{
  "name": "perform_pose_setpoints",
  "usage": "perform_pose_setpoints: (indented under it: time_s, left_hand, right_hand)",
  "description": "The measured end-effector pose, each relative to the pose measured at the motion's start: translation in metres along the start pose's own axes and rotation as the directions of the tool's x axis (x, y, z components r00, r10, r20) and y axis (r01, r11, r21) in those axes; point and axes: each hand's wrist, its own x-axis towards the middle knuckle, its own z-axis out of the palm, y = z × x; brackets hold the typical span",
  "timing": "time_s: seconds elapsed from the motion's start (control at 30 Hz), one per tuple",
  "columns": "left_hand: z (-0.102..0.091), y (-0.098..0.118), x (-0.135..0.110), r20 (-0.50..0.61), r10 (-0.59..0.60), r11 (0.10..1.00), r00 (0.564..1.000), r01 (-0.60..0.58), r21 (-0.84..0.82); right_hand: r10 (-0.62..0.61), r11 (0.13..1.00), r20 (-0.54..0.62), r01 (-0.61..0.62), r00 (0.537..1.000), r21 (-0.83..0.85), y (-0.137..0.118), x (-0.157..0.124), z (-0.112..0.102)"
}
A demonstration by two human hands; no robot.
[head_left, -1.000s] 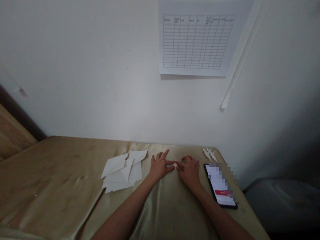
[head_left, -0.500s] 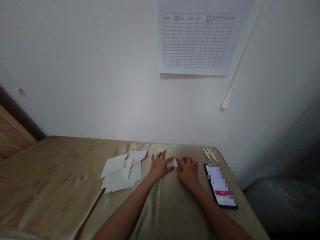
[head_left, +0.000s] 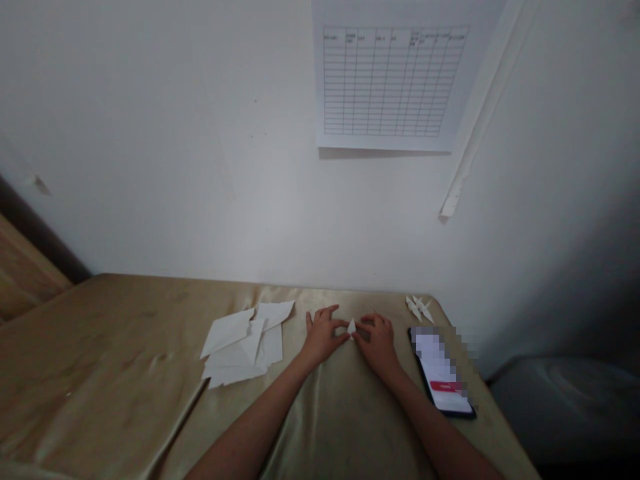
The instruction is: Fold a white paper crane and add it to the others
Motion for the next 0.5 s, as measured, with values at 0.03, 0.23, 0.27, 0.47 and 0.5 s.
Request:
perform_pose_setpoints:
  time_s: [0.03, 0.23, 0.27, 0.47, 0.5]
  left_hand:
    - [0.0002, 0.0007, -0.0002, -0.012, 0.003, 1.0, 1.0, -0.003, -0.02]
    - [-0.0006, 0.0036, -0.0005, -0.118, 0.027, 0.992, 0.993, -0.041, -0.117]
    - [-0.0006, 0.0038, -0.0004, -0.14, 0.034, 0.99, 0.989, -0.053, -0.131]
    - [0.0018, 0.0026, 0.0008, -0.221, 0.022, 0.984, 0.975, -0.061, -0.17]
    - [0.0023, 0.0022, 0.0009, -0.221, 0.018, 0.984, 0.975, -0.056, -0.17]
  right_hand:
    - [0.003, 1.0, -0.009, -0.003, 1.0, 0.016, 0.0008, 0.0005, 0.0002]
    - [0.022, 0.986, -0.042, -0.015, 0.999, 0.167, 0.0023, 0.0033, -0.0019]
    - [0.024, 0.98, -0.046, -0.014, 0.999, 0.199, 0.0023, 0.0038, -0.0026]
    - [0.027, 0.928, -0.041, -0.01, 0.999, 0.371, 0.0013, 0.0053, -0.0072]
    - [0.037, 0.922, -0.049, -0.016, 0.998, 0.386, 0.0008, 0.005, -0.0075]
